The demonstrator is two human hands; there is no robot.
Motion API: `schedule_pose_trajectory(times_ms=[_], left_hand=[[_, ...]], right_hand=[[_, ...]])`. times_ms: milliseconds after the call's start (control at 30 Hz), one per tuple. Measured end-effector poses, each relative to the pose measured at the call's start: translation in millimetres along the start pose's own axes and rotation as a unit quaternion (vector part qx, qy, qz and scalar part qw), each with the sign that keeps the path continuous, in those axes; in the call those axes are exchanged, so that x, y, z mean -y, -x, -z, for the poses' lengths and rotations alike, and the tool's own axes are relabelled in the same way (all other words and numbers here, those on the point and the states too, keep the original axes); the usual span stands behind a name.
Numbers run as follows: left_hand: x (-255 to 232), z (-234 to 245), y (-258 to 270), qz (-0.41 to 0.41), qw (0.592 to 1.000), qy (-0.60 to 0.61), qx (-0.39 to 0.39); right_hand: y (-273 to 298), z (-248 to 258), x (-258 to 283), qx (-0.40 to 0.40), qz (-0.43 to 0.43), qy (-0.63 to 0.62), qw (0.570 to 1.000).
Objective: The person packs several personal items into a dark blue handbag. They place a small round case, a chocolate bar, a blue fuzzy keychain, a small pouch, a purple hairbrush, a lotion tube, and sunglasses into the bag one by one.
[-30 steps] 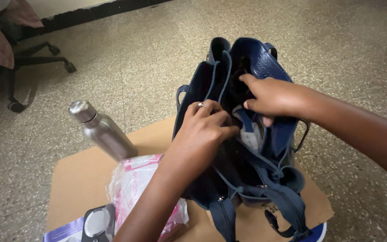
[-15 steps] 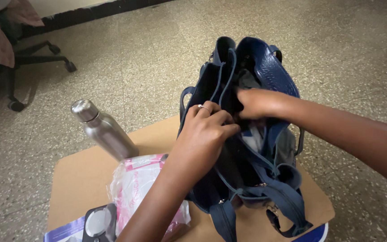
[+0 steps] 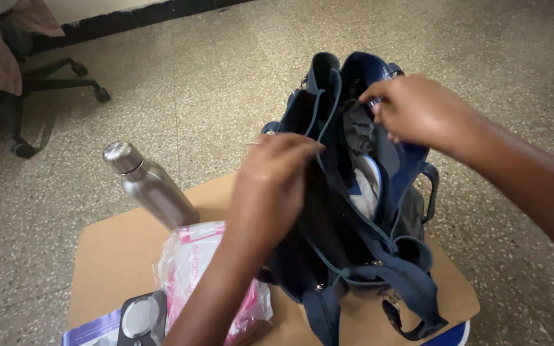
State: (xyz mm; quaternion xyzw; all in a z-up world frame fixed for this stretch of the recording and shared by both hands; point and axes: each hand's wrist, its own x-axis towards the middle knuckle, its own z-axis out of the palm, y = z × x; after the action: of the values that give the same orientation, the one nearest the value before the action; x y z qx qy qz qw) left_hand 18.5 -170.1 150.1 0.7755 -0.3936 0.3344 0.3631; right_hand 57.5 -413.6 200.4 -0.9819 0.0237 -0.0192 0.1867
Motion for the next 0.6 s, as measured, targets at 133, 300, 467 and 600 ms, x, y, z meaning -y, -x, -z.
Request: schedule_pose_trajectory(times_ms=[133, 300, 467, 600], left_hand=[[5, 26, -3, 0.226, 0.973, -0.025, -0.029], [12, 44, -7, 0.477, 0.852, -0.061, 0.208], [14, 31, 7, 0.472, 0.814, -0.051, 0.336], [19, 10, 12, 0.427, 0.848, -0.055, 0.309]], right_hand=[[15, 23, 1, -0.061, 0.111, -0.007, 0.992], [36, -1, 25, 0.020, 0.304, 0.037, 0.952], [41, -35, 45, 0.143, 0.374, 0.130, 0.907], [41, -34, 49, 0.132, 0.358, 0.247, 0.891]])
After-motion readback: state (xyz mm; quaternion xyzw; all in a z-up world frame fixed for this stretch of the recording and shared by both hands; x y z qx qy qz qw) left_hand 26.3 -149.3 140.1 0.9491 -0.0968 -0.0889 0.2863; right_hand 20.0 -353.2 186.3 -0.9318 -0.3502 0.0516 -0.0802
